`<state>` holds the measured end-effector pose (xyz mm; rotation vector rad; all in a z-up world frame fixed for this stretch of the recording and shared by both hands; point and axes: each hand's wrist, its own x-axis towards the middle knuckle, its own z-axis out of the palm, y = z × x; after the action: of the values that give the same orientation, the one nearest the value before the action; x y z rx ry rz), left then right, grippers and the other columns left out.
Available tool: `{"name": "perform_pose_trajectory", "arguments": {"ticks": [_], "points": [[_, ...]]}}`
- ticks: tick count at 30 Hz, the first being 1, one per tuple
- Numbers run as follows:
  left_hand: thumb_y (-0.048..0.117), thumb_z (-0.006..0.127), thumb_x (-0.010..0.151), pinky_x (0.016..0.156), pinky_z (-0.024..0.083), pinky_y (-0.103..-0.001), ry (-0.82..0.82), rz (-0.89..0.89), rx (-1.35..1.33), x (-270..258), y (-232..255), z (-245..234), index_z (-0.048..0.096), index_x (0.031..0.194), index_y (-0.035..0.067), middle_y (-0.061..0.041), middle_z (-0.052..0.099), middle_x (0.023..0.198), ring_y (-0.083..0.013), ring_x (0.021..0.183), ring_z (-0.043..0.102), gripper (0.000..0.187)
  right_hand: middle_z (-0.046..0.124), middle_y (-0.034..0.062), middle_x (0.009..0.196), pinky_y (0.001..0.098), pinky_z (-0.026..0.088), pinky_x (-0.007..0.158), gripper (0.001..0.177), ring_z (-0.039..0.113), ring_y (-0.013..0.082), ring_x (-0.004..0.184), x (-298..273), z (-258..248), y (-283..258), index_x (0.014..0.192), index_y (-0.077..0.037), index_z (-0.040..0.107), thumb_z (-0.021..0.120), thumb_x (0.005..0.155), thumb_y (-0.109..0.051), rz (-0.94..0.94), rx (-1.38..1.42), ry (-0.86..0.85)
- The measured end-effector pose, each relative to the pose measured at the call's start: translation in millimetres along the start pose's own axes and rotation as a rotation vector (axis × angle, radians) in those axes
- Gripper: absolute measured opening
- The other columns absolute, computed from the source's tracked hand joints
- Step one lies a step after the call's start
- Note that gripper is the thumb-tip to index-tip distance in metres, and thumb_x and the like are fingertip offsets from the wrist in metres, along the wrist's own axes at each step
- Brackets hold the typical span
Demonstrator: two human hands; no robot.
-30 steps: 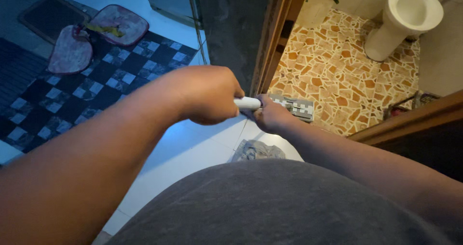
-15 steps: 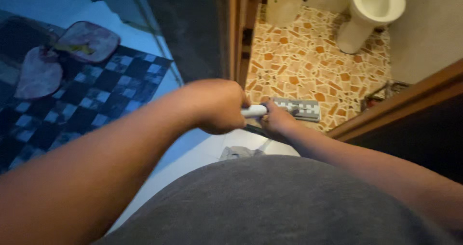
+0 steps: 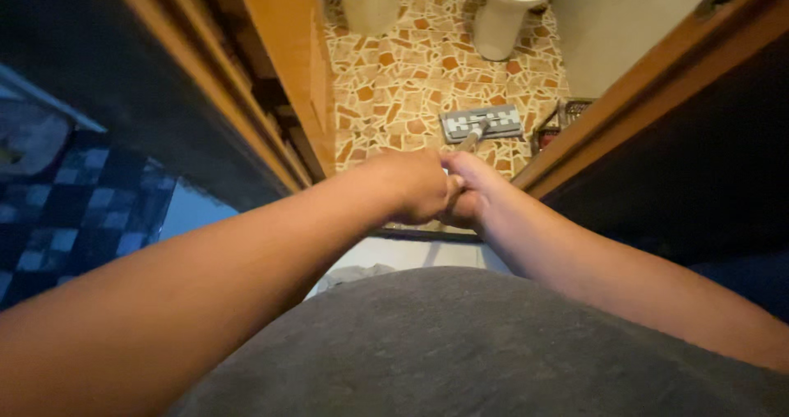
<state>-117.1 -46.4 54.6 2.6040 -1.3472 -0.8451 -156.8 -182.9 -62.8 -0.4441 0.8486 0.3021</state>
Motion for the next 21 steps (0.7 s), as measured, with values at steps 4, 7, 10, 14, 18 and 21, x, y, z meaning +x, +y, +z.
{"name": "perform_pose_trajectory", "arguments": {"ticks": [4, 7, 10, 14, 18, 21], "points": [[0.044, 0.059, 0.093, 0.093, 0.054, -0.049, -0.057, -0.010, 0.145, 18.3, -13.2, -36.5, 0.069, 0.122, 0.004, -0.023, 0.070, 0.118, -0.0400, 0.108, 0.069, 0.049, 0.065, 0.0140, 0.094, 0.0381, 0.059, 0.061, 0.025, 0.066, 0.0248, 0.068, -25.4, 19.9, 0.6, 0.122, -0.003, 0.051, 0.045, 0.111, -0.025, -0.078, 0.100, 0.222], [0.046, 0.058, 0.095, 0.094, 0.054, -0.049, -0.054, -0.127, 0.151, 21.3, -23.4, -54.2, 0.073, 0.113, 0.003, -0.023, 0.072, 0.116, -0.0413, 0.108, 0.069, 0.049, 0.057, 0.0130, 0.086, 0.0375, 0.051, 0.055, 0.020, 0.055, 0.0229, 0.061, -24.6, 16.1, 11.6, 0.118, -0.007, 0.046, 0.043, 0.109, -0.025, -0.189, 0.099, 0.336], [0.047, 0.058, 0.095, 0.095, 0.053, -0.049, -0.061, -0.104, 0.123, 23.9, -40.2, -59.4, 0.075, 0.110, 0.004, -0.023, 0.072, 0.115, -0.0418, 0.108, 0.068, 0.049, 0.050, 0.0096, 0.074, 0.0386, 0.045, 0.046, 0.016, 0.049, 0.0235, 0.053, 16.0, 4.0, -2.4, 0.108, -0.011, 0.045, 0.044, 0.105, -0.028, -0.271, 0.109, 0.271], [0.048, 0.055, 0.096, 0.094, 0.054, -0.050, -0.203, -0.059, 0.120, 34.8, -64.7, -57.8, 0.076, 0.110, 0.005, -0.021, 0.073, 0.114, -0.0410, 0.105, 0.071, 0.051, 0.050, 0.0029, 0.066, 0.0308, 0.039, 0.039, 0.009, 0.047, 0.0163, 0.048, 76.2, -45.8, -66.3, 0.106, -0.016, 0.051, 0.054, 0.103, -0.024, -0.293, 0.251, 0.323], [0.048, 0.058, 0.094, 0.093, 0.053, -0.049, -0.183, 0.024, 0.032, 45.9, -92.4, -65.7, 0.076, 0.110, 0.006, -0.020, 0.074, 0.111, -0.0393, 0.104, 0.069, 0.049, 0.050, 0.0031, 0.064, 0.0284, 0.037, 0.036, 0.005, 0.047, 0.0149, 0.046, 109.4, -108.4, -146.1, 0.103, -0.017, 0.053, 0.056, 0.103, -0.020, -0.314, 0.145, 0.308], [0.048, 0.059, 0.093, 0.086, 0.055, -0.048, -0.178, 0.059, -0.024, 62.0, -115.2, -82.3, 0.076, 0.108, 0.007, -0.017, 0.075, 0.101, -0.0354, 0.095, 0.070, 0.047, 0.058, 0.0036, 0.070, 0.0267, 0.045, 0.041, 0.015, 0.056, 0.0144, 0.052, 100.7, -123.6, -186.9, 0.109, -0.014, 0.055, 0.051, 0.105, -0.028, -0.250, -0.048, 0.422]]}}
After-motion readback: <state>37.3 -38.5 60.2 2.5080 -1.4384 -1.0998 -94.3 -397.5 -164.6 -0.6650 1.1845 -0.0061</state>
